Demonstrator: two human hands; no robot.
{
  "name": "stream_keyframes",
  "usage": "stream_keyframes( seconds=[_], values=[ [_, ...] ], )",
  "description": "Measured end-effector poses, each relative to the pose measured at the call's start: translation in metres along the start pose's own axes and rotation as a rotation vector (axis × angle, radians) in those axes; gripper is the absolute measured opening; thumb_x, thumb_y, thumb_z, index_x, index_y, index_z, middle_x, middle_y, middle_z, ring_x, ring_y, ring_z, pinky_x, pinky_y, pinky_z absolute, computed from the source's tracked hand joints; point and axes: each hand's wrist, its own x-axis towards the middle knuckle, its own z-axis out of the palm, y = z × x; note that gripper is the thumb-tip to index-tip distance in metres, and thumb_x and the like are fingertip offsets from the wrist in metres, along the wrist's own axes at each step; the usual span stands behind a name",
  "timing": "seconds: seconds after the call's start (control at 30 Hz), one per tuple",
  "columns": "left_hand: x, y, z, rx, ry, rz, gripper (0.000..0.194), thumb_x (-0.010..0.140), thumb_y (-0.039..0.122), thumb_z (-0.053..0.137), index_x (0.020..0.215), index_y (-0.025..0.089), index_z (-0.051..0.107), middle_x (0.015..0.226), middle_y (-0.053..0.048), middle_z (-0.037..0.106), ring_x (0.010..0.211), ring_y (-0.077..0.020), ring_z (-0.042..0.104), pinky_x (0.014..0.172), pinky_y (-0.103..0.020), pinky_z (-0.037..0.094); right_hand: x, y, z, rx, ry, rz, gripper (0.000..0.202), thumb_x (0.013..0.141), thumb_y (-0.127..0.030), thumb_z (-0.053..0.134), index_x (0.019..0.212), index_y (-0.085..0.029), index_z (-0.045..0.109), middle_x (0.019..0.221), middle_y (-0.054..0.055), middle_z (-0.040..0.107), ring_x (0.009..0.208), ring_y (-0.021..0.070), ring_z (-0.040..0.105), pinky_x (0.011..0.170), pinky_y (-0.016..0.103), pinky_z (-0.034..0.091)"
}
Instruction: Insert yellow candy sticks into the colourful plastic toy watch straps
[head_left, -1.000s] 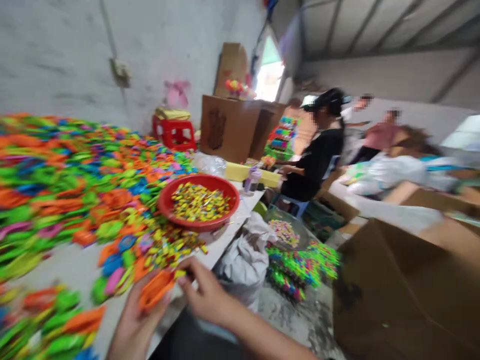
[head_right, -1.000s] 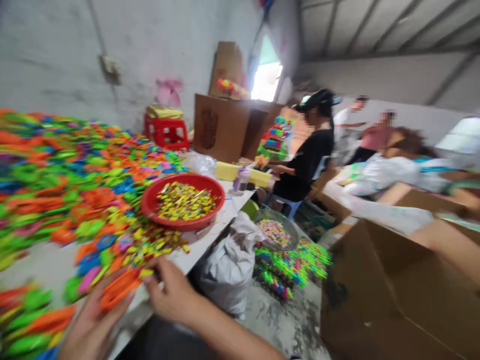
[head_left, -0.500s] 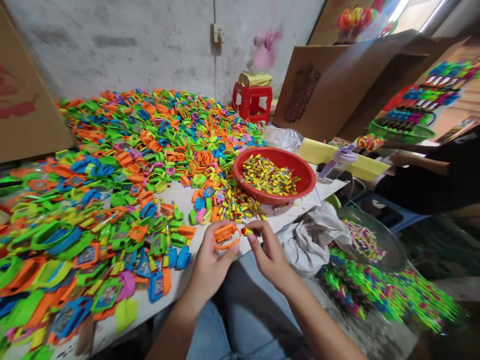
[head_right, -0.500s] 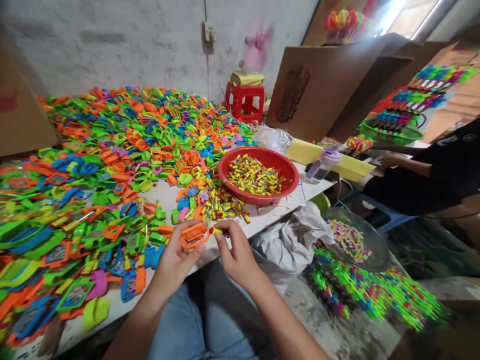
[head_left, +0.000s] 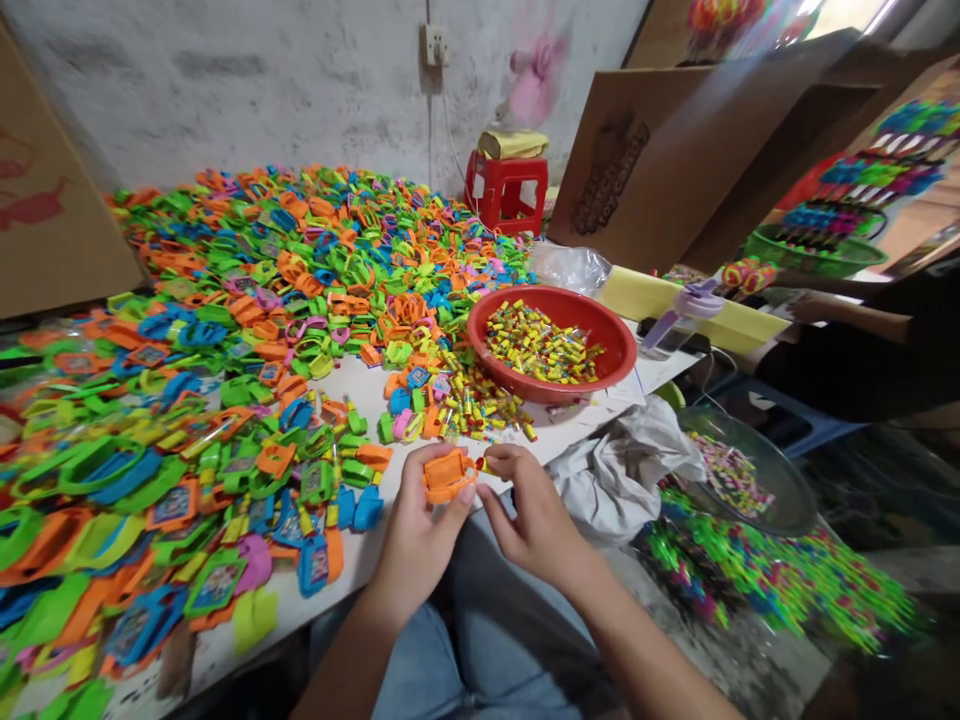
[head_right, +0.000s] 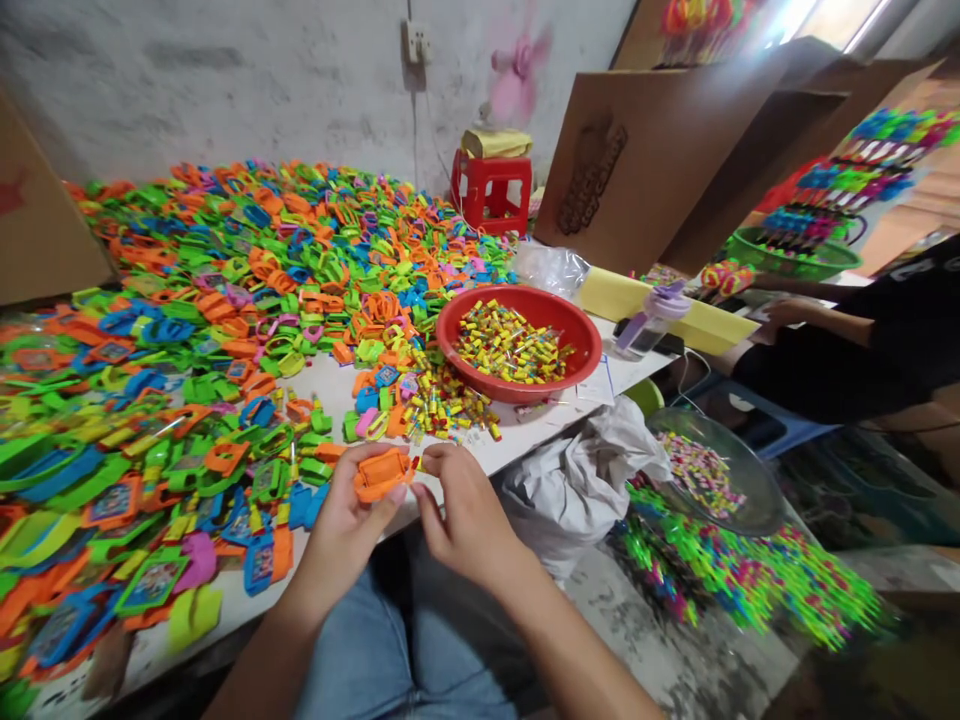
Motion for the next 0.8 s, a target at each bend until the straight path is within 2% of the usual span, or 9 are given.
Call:
stream_keyframes(
  seconds=[0.1, 0.2, 0.27, 0.33, 0.47, 0.67, 0.73, 0.8],
  values=[
    [0.0, -0.004, -0.002, 0.058, -0.01, -0.02, 0.027, 0.086, 0.04, 0.059, 0.106, 0.024, 0.048, 0.116, -0.004, 0.057, 0.11, -0.0172, 0.056, 0.095, -0.03, 0.044, 0.0, 0.001, -0.003, -0.169, -0.096, -0.052, 0.009, 0.09, -0.021, 0.05, 0.097, -0.019, 0.044, 0.091, 0.01, 0.06, 0.083, 0.0222, 0.057, 0.07, 0.033, 0.046],
    [0.0, -0.01, -0.007, 0.1, -0.124, -0.072, 0.021, 0.087, 0.041, 0.057, 0.088, 0.021, 0.052, 0.103, -0.004, 0.06, 0.102, -0.0177, 0.057, 0.092, -0.03, 0.045, -0.002, 0.003, -0.005, -0.286, -0.255, -0.069, 0.007, 0.088, -0.018, 0.047, 0.084, -0.021, 0.043, 0.071, 0.003, 0.057, 0.063, 0.019, 0.051, 0.057, 0.03, 0.035],
    [-0.002, -0.015, -0.012, 0.114, -0.203, -0.117, 0.02, 0.087, 0.041, 0.056, 0.084, 0.02, 0.055, 0.103, -0.005, 0.062, 0.103, -0.0193, 0.058, 0.094, -0.032, 0.045, -0.004, 0.004, -0.004, -0.297, -0.344, -0.088, 0.009, 0.086, -0.016, 0.048, 0.081, -0.021, 0.042, 0.067, 0.002, 0.056, 0.059, 0.0178, 0.048, 0.055, 0.029, 0.03],
    [-0.004, -0.019, -0.019, 0.167, -0.224, -0.133, 0.019, 0.087, 0.038, 0.056, 0.085, 0.02, 0.061, 0.114, -0.008, 0.061, 0.114, -0.0215, 0.054, 0.101, -0.034, 0.041, -0.007, 0.005, -0.001, -0.299, -0.396, -0.096, 0.01, 0.084, -0.014, 0.05, 0.081, -0.021, 0.044, 0.069, 0.002, 0.057, 0.06, 0.0174, 0.049, 0.056, 0.029, 0.029],
    [-0.011, -0.023, -0.033, 0.297, -0.182, -0.094, 0.02, 0.086, 0.036, 0.055, 0.078, 0.02, 0.065, 0.137, -0.009, 0.049, 0.127, -0.0239, 0.046, 0.109, -0.038, 0.032, -0.01, 0.005, 0.012, -0.27, -0.465, -0.069, 0.011, 0.086, -0.015, 0.054, 0.082, -0.02, 0.046, 0.075, 0.003, 0.059, 0.067, 0.018, 0.051, 0.061, 0.028, 0.03],
    [-0.017, -0.018, -0.053, 0.267, -0.3, -0.091, 0.027, 0.087, 0.039, 0.054, 0.068, 0.019, 0.057, 0.139, -0.012, 0.051, 0.132, -0.026, 0.044, 0.104, -0.039, 0.04, -0.014, -0.002, 0.027, -0.087, -0.534, -0.022, 0.01, 0.088, -0.017, 0.058, 0.084, -0.018, 0.049, 0.079, 0.004, 0.061, 0.073, 0.0182, 0.054, 0.065, 0.026, 0.036],
    [-0.017, -0.018, -0.06, 0.376, -0.3, -0.043, 0.027, 0.087, 0.038, 0.054, 0.068, 0.019, 0.058, 0.138, -0.012, 0.053, 0.13, -0.0262, 0.047, 0.104, -0.04, 0.04, -0.013, -0.004, 0.03, -0.09, -0.551, -0.013, 0.009, 0.089, -0.019, 0.058, 0.085, -0.018, 0.051, 0.08, 0.005, 0.062, 0.075, 0.0191, 0.055, 0.066, 0.027, 0.037],
    [-0.015, -0.018, -0.068, 0.569, -0.23, 0.042, 0.024, 0.087, 0.035, 0.053, 0.07, 0.02, 0.061, 0.133, -0.01, 0.057, 0.125, -0.0257, 0.05, 0.105, -0.042, 0.038, -0.009, -0.001, 0.032, -0.09, -0.557, -0.008, 0.011, 0.09, -0.027, 0.06, 0.09, -0.018, 0.054, 0.086, 0.006, 0.063, 0.08, 0.021, 0.055, 0.07, 0.029, 0.039]
  ],
)
